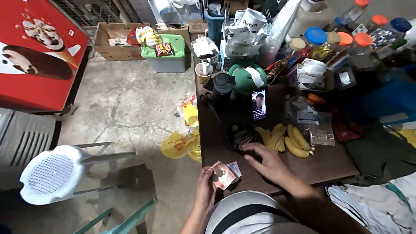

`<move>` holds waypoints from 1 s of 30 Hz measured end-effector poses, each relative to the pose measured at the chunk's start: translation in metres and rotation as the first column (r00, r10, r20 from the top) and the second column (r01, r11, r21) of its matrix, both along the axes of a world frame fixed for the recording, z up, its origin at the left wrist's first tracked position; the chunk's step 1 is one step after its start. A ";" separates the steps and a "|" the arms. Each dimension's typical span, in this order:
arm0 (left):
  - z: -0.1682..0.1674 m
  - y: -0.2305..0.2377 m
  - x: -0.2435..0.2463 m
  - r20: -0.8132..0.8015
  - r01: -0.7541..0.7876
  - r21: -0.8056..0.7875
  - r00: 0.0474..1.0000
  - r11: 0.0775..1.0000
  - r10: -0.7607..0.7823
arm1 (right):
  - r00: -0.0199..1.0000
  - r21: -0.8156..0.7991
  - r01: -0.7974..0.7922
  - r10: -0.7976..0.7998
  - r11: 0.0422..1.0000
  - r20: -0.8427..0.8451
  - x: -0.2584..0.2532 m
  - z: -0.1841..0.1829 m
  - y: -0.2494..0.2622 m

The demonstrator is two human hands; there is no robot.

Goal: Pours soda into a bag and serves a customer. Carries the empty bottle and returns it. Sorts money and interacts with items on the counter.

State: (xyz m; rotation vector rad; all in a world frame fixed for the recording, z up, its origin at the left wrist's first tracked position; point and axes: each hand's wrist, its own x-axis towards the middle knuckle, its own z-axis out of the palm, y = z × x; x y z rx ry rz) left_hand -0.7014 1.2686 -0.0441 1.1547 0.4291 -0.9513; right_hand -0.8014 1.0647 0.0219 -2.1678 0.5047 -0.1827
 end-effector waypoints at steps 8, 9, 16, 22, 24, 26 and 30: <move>0.003 -0.008 0.008 0.116 0.227 0.148 0.963 0.963 -0.245 | 0.909 -0.291 -0.364 0.268 0.885 -0.319 0.028 0.003 -0.079; 0.005 -0.011 0.009 0.146 0.246 0.157 0.952 0.956 -0.269 | 0.873 -0.279 -0.443 0.338 0.852 -0.352 0.036 0.001 -0.080; 0.026 -0.035 0.032 0.414 0.508 0.254 0.712 0.823 -0.567 | 0.736 -0.330 -0.651 0.463 0.684 -0.493 0.074 -0.008 -0.075; 0.039 -0.077 0.063 0.592 0.391 0.658 0.262 0.644 -0.763 | 0.762 -0.469 -0.646 0.472 0.603 -0.443 0.082 -0.033 -0.079; 0.044 -0.096 0.073 0.544 0.308 0.774 0.123 0.553 -0.830 | 0.845 -0.597 -0.528 0.445 0.603 -0.298 0.078 -0.045 -0.081; 0.045 -0.111 0.079 0.494 0.244 0.841 0.017 0.482 -0.870 | 0.904 -0.676 -0.393 0.397 0.624 -0.159 0.074 -0.054 -0.083; 0.033 -0.129 0.079 0.439 0.178 0.893 -0.139 0.414 -0.888 | 0.946 -0.700 -0.273 0.317 0.660 -0.070 0.069 -0.064 -0.085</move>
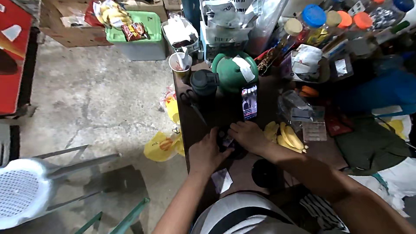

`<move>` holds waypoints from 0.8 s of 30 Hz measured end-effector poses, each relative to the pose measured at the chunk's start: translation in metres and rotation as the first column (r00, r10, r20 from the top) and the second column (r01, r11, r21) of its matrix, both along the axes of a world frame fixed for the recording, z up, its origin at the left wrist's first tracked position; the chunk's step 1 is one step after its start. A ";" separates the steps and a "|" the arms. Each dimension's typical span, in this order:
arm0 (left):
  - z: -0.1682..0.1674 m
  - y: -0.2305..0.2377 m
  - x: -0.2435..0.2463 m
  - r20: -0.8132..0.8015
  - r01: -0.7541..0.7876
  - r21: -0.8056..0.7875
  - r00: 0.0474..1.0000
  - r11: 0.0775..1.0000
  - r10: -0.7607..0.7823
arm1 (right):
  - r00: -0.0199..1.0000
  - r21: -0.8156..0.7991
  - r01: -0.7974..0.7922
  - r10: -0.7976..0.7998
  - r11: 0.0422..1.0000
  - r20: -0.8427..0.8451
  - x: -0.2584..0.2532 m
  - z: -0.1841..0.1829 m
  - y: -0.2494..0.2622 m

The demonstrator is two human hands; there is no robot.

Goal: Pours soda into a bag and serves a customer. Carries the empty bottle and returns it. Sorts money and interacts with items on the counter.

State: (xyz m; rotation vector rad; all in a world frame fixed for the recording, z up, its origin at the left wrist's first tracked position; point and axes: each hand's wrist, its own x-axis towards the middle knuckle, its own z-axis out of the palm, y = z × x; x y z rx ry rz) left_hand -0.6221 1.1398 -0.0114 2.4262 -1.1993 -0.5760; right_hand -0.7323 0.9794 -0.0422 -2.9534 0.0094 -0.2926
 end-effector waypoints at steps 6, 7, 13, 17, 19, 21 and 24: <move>-0.014 -0.007 -0.003 0.124 0.011 -0.087 0.992 0.996 0.000 | 0.996 0.057 0.054 -0.050 0.997 -0.069 0.001 0.006 0.002; -0.015 -0.007 -0.003 0.134 0.005 -0.090 0.991 0.996 0.007 | 0.994 0.061 0.071 -0.066 0.996 -0.092 0.002 0.007 0.003; -0.006 -0.015 -0.004 0.075 -0.041 0.030 0.996 0.999 0.038 | 0.922 0.272 0.148 -0.033 0.951 -0.385 0.006 0.042 -0.003; -0.008 -0.016 -0.005 0.058 -0.080 0.030 0.995 0.996 0.078 | 0.780 0.464 0.022 0.275 0.886 -0.562 0.005 0.068 -0.007; -0.013 -0.016 -0.007 0.090 -0.091 0.005 0.992 0.996 0.090 | 0.429 0.427 0.082 0.355 0.901 -0.831 0.024 0.073 0.001; -0.013 -0.016 -0.007 0.066 -0.099 0.017 0.993 0.995 0.098 | 0.298 0.358 0.146 0.304 0.922 -0.905 0.035 0.065 0.008; -0.006 -0.011 0.002 -0.114 -0.111 0.078 0.986 0.991 0.119 | 0.268 0.238 0.251 0.168 0.938 -0.949 0.051 0.066 0.021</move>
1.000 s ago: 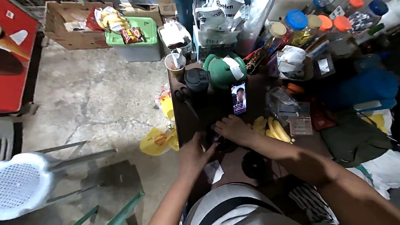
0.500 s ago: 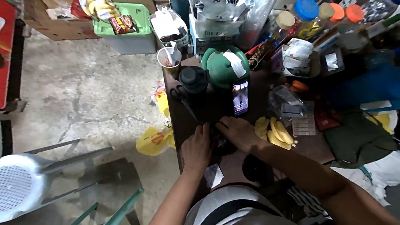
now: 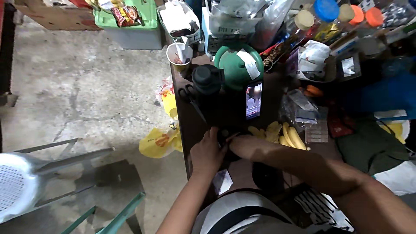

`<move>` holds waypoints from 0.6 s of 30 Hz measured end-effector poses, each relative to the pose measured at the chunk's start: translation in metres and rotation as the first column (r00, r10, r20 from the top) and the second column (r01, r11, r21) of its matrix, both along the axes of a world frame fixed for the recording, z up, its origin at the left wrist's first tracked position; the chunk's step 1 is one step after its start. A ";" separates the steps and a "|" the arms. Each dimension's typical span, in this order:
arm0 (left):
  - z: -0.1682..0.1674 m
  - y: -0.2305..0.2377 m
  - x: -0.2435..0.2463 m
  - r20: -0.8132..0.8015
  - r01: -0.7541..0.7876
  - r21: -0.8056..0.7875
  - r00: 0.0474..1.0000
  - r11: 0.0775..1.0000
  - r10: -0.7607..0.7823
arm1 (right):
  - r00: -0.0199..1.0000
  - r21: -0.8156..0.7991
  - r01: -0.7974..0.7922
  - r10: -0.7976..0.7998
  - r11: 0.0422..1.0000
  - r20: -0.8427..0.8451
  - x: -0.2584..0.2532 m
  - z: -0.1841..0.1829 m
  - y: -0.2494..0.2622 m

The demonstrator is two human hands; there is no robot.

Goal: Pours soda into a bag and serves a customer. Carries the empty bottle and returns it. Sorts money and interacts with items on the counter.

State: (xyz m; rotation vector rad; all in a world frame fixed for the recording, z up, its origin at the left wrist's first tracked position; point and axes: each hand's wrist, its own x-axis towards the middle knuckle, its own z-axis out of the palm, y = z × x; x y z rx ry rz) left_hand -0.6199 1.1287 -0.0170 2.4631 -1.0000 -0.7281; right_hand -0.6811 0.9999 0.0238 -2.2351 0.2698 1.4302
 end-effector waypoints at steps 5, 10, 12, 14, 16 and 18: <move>-0.005 0.054 0.019 -0.497 -0.427 -0.215 0.822 0.878 0.278 | 1.000 -0.106 0.019 -0.017 0.994 0.017 0.010 -0.011 0.019; -0.022 0.104 0.010 -0.947 -0.887 0.084 0.071 0.454 0.315 | 0.997 -0.182 0.025 -0.012 0.983 0.073 0.009 -0.016 0.022; -0.027 0.115 0.002 -0.966 -0.906 0.199 -0.116 0.374 0.233 | 0.996 -0.204 -0.001 0.020 0.979 0.091 0.007 -0.021 0.022; -0.032 0.123 -0.005 -0.963 -0.912 0.265 -0.234 0.312 0.133 | 0.995 -0.230 -0.026 0.048 0.973 0.090 0.005 -0.024 0.023; -0.039 0.128 -0.011 -0.957 -0.914 0.284 -0.288 0.288 0.029 | 0.995 -0.251 -0.015 0.038 0.968 0.088 0.005 -0.024 0.025; -0.047 0.134 -0.016 -0.944 -0.914 0.274 -0.315 0.299 -0.096 | 0.996 -0.262 -0.017 0.039 0.965 0.080 0.004 -0.025 0.026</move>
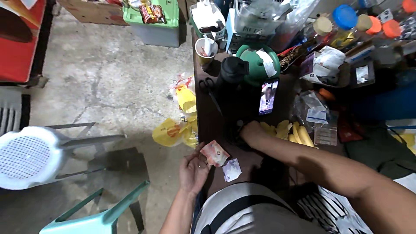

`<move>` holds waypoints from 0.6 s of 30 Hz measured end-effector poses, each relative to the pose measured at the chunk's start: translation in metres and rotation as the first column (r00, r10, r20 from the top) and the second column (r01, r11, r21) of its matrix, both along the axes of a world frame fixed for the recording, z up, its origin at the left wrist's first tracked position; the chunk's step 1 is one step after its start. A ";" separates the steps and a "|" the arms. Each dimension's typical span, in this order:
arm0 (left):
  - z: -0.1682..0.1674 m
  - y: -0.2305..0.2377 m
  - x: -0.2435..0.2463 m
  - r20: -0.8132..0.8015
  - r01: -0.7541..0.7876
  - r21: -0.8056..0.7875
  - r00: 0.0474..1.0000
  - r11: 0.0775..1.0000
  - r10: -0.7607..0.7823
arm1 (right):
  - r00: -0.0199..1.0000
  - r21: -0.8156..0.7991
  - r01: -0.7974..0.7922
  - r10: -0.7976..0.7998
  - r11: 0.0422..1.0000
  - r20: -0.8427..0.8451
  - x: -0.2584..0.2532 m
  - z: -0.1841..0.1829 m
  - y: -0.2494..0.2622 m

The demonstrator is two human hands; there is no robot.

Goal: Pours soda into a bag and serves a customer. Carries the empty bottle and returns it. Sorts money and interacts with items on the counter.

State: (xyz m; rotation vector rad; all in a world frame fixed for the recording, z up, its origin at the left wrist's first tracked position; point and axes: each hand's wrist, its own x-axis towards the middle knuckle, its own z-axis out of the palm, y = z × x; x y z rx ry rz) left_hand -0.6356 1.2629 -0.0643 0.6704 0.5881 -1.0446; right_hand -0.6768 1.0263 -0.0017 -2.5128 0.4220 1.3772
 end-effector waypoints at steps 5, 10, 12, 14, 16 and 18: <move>-0.015 0.005 -0.011 0.026 0.019 -0.169 1.000 0.985 -0.015 | 0.995 0.026 0.047 -0.049 0.999 0.087 -0.008 -0.008 -0.001; -0.019 0.007 -0.022 -0.021 0.008 -0.391 1.000 0.921 -0.017 | 0.998 -0.056 0.028 -0.025 0.998 0.059 -0.009 -0.011 0.005; -0.020 0.004 -0.026 -0.025 0.012 -0.356 0.999 0.934 -0.023 | 0.998 -0.074 0.052 -0.051 0.996 0.024 -0.007 -0.012 0.007; -0.023 0.002 -0.032 0.013 0.021 -0.293 1.000 0.956 -0.018 | 0.999 -0.080 0.050 -0.049 0.996 0.015 -0.007 -0.015 0.006; -0.025 0.003 -0.037 0.064 0.032 -0.251 0.998 0.967 -0.016 | 0.997 -0.068 0.062 -0.059 0.996 0.041 -0.007 -0.017 0.004; -0.025 0.006 -0.042 0.077 0.030 -0.252 0.997 0.967 -0.011 | 0.995 -0.057 0.084 -0.081 0.995 0.058 -0.008 -0.017 0.003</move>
